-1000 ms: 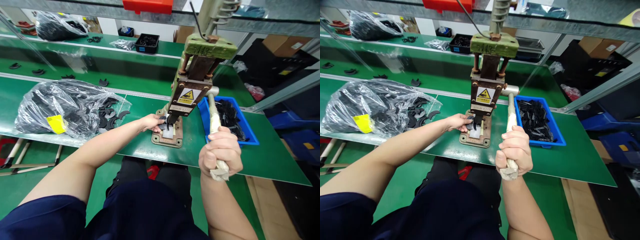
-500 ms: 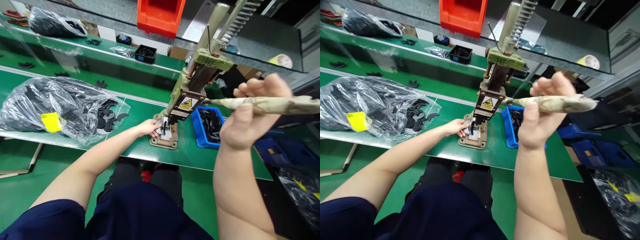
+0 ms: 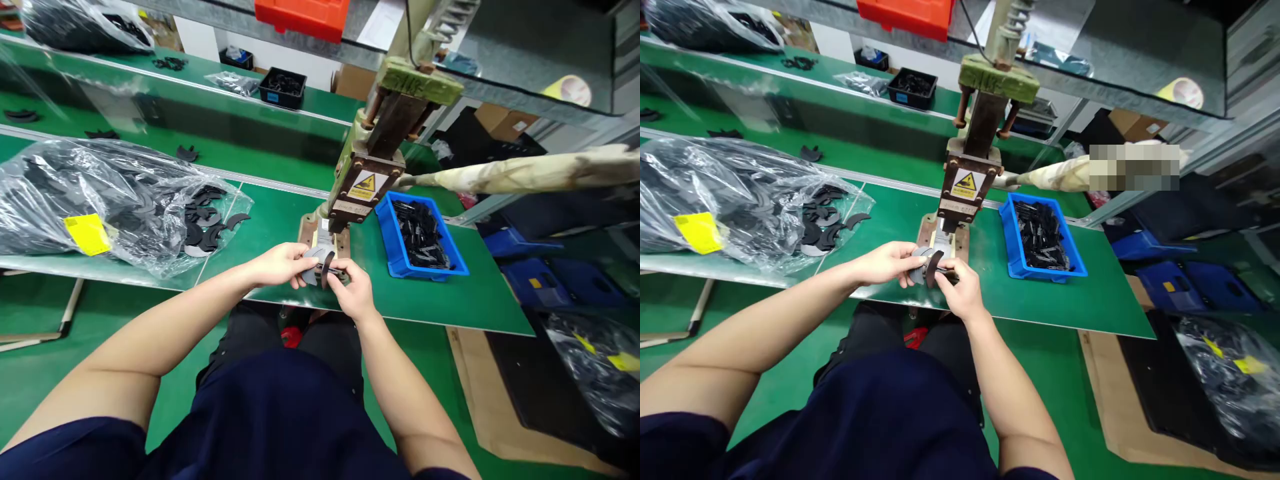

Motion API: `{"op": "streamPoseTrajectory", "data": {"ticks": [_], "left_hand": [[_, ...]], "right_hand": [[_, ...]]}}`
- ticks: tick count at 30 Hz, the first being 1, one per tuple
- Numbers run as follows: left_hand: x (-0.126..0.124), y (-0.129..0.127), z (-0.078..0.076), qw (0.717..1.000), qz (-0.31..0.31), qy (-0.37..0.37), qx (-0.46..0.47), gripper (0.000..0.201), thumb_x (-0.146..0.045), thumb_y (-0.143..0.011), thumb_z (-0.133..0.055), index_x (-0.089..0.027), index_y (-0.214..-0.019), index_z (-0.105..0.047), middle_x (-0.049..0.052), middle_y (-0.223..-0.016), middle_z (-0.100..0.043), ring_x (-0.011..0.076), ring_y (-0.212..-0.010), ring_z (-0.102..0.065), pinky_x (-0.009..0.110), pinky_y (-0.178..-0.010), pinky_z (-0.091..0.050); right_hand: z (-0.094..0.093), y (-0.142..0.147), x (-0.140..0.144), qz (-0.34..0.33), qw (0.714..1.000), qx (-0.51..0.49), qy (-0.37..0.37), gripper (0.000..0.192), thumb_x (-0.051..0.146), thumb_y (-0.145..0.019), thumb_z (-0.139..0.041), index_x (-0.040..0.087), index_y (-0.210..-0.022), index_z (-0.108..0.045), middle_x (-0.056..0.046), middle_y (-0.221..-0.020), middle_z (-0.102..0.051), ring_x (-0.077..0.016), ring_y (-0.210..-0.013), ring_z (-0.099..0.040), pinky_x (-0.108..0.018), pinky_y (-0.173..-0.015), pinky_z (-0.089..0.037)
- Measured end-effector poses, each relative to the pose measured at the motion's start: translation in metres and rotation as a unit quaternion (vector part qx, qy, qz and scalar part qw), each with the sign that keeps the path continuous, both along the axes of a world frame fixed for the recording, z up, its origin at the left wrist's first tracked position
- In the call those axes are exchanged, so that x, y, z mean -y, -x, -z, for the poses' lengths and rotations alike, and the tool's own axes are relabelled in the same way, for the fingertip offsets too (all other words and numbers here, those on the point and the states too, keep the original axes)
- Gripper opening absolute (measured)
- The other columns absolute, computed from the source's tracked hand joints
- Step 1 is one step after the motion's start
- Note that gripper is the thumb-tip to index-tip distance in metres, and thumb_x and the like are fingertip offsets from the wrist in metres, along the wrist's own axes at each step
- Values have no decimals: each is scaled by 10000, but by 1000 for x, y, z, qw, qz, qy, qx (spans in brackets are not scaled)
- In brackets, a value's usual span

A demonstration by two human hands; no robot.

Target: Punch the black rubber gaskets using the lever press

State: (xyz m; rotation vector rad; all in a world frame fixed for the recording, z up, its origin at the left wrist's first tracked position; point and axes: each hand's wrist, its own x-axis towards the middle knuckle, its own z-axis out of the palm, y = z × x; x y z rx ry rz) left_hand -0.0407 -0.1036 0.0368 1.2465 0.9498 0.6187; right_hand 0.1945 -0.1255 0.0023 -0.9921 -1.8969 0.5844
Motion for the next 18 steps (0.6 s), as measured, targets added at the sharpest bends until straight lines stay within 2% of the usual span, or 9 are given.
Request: {"op": "streamPoseTrajectory", "data": {"ticks": [6, 8, 10, 11, 12, 14, 16, 18], "left_hand": [[9, -8, -2, 999, 18, -23, -39, 449, -626, -914, -735, -190, -900, -631, 26, -732, -701, 162, -625, -681, 260, -562, -556], [13, -9, -6, 989, -37, -104, -96, 406, -593, -924, -726, -198, -923, -635, 28, -806, -690, 158, -680, -656, 268, -607, -541], [18, -11, -13, 949, -116, -238, -171, 347, -545, -926, -733, -208, -948, -650, 35, -907, -675, 165, -781, -635, 281, -702, -534], [20, -13, -16, 922, -133, -302, -202, 319, -524, -931, -731, -214, -950, -661, 40, -941, -668, 174, -832, -628, 292, -758, -527], [23, -15, -19, 900, -125, -353, -222, 295, -509, -943, -721, -219, -936, -669, 42, -949, -661, 183, -869, -622, 304, -804, -515], [27, -22, -23, 878, -67, -409, -240, 293, -479, -976, -680, -222, -840, -652, 36, -868, -635, 194, -862, -607, 317, -823, -479], [28, -29, -23, 877, -18, -409, -252, 385, -455, -1003, -632, -217, -707, -571, 22, -743, -572, 184, -764, -558, 316, -749, -428], [26, -35, -19, 894, -9, -365, -260, 465, -454, -1011, -600, -213, -632, -479, 8, -672, -505, 165, -670, -484, 310, -656, -357]], "right_hand": [[-1, -8, 10, -18, 999, 5, -27, 95, 323, -986, -681, 240, -1026, -704, -48, -990, -769, -192, -930, -731, -370, -854, -600], [1, -10, 13, -15, 999, 10, -36, 94, 322, -991, -669, 243, -1027, -705, -55, -989, -766, -201, -945, -727, -387, -866, -601], [3, -13, 15, -7, 999, 15, -44, 97, 316, -997, -655, 242, -1036, -704, -65, -993, -761, -207, -949, -720, -398, -862, -598], [4, -14, 16, -3, 999, 19, -48, 100, 313, -999, -649, 242, -1044, -703, -68, -995, -758, -210, -950, -715, -402, -858, -596], [4, -16, 17, 0, 998, 23, -51, 102, 311, -999, -647, 242, -1050, -703, -71, -998, -757, -211, -950, -712, -405, -856, -595], [5, -18, 18, 0, 998, 32, -58, 102, 302, -998, -648, 244, -1060, -703, -74, -1013, -758, -215, -963, -709, -411, -862, -593], [6, -19, 19, -1, 997, 40, -66, 103, 291, -995, -649, 247, -1070, -704, -77, -1030, -762, -218, -979, -706, -419, -877, -593], [6, -21, 20, 1, 996, 44, -73, 115, 285, -995, -644, 251, -1086, -705, -79, -1048, -765, -223, -995, -704, -429, -893, -595]]}}
